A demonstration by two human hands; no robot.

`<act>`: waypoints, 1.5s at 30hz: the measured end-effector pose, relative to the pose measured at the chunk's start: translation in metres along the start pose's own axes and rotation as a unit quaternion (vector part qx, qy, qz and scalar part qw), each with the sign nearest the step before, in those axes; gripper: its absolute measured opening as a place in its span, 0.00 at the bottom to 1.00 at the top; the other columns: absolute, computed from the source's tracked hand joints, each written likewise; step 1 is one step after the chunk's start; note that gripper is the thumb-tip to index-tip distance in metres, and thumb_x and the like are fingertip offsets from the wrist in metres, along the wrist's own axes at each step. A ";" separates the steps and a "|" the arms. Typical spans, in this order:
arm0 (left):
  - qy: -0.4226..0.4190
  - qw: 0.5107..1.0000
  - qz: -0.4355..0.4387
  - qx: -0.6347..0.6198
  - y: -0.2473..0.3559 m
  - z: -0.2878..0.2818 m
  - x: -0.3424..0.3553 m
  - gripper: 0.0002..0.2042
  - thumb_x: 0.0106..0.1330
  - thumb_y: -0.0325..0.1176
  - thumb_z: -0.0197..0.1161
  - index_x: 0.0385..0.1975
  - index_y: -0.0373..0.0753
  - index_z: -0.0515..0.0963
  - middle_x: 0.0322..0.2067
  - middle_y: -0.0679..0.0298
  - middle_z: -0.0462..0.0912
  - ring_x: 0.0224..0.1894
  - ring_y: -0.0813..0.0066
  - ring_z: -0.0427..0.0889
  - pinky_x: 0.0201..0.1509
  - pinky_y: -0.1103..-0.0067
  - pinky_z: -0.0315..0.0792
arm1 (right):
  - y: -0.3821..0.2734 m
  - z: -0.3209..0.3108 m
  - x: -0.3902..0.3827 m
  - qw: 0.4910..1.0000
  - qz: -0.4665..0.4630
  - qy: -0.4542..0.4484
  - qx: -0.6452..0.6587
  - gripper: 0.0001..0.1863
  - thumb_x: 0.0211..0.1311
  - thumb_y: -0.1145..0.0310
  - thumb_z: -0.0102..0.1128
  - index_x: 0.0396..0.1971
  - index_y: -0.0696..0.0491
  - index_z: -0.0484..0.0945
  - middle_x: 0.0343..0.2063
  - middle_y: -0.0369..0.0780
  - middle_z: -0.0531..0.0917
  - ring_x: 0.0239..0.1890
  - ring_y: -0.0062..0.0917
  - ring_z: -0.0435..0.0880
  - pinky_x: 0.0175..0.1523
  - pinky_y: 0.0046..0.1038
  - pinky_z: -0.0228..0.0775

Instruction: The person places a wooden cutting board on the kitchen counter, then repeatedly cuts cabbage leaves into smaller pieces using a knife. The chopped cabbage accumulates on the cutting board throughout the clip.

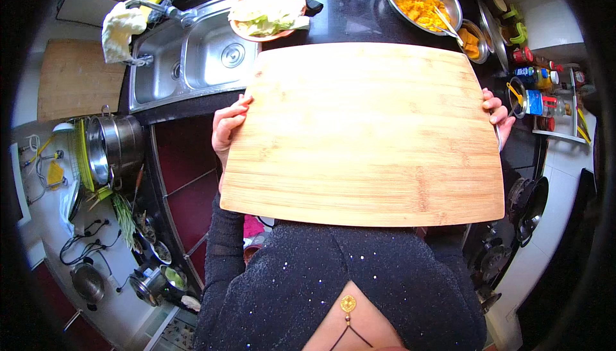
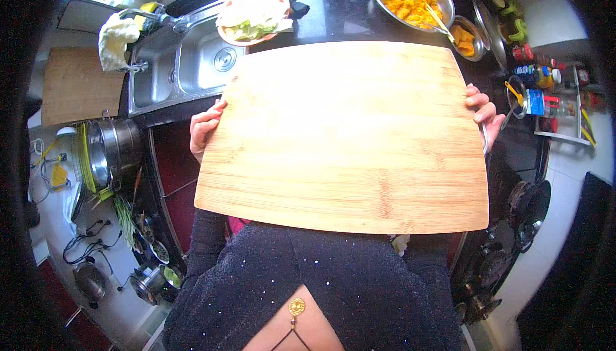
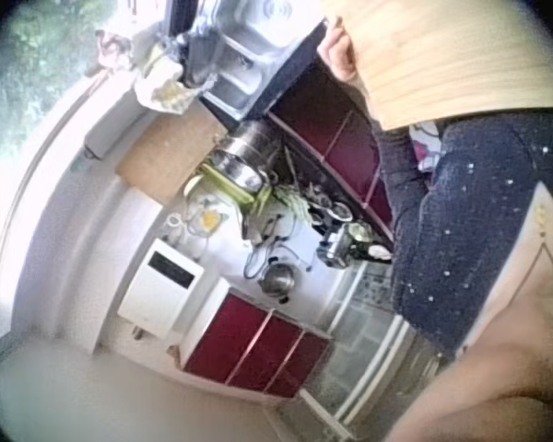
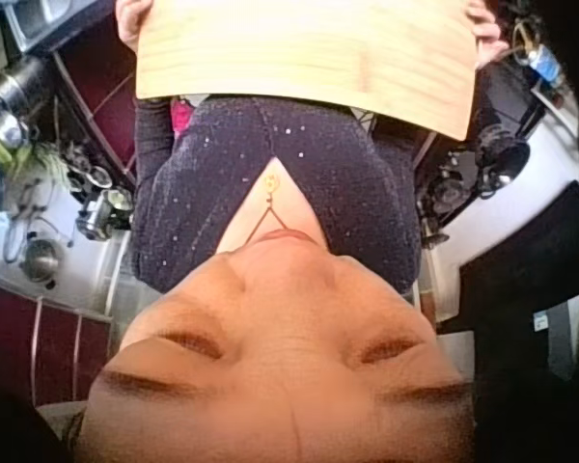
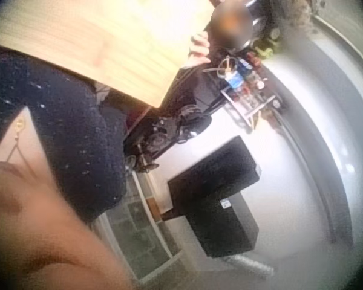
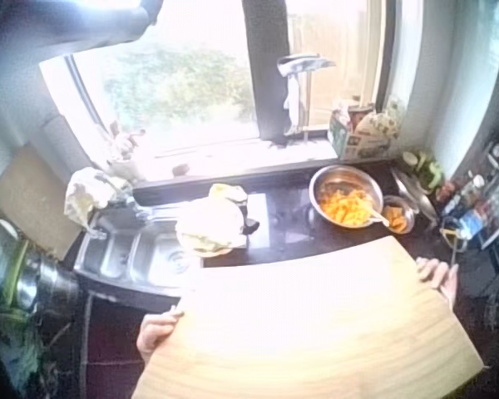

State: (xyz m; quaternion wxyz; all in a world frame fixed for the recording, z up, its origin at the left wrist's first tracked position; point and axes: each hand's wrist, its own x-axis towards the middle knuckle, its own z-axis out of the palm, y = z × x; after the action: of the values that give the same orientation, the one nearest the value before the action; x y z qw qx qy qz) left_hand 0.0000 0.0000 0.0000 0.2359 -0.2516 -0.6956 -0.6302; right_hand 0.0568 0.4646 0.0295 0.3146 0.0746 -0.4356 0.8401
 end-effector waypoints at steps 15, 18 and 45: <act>0.039 0.999 -0.014 0.004 0.005 -0.039 -0.047 0.06 0.64 0.28 0.61 0.32 0.32 0.73 0.45 0.51 0.74 0.55 0.48 0.79 0.61 0.60 0.73 | 0.017 0.001 -0.061 0.996 0.074 -0.012 0.046 0.30 0.78 0.50 0.25 0.18 0.52 0.64 0.34 0.43 0.78 0.58 0.34 0.70 0.76 0.40 0.41; 0.035 0.995 -0.083 -0.044 0.010 -0.038 -0.048 0.05 0.63 0.22 0.62 0.36 0.33 0.74 0.45 0.54 0.73 0.56 0.53 0.77 0.61 0.62 0.72 | 0.014 -0.014 -0.072 0.992 0.124 0.000 0.009 0.31 0.77 0.48 0.24 0.19 0.52 0.65 0.32 0.44 0.78 0.53 0.34 0.73 0.75 0.41 0.44; -0.247 0.815 -0.413 0.323 -0.163 0.058 -0.031 0.18 0.54 0.37 0.72 0.37 0.29 0.81 0.33 0.47 0.85 0.37 0.57 0.85 0.43 0.69 0.77 | 0.142 -0.137 -0.016 0.827 0.438 0.221 -0.275 0.25 0.76 0.56 0.42 0.49 0.65 0.76 0.43 0.45 0.83 0.44 0.27 0.82 0.51 0.28 0.74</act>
State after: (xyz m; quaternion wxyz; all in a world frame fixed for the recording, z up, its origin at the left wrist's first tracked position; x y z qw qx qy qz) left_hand -0.0826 0.0433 -0.1485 -0.1582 0.0027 -0.9327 -0.3240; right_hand 0.0060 0.5040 -0.1573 0.0089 -0.4011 -0.5542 0.7293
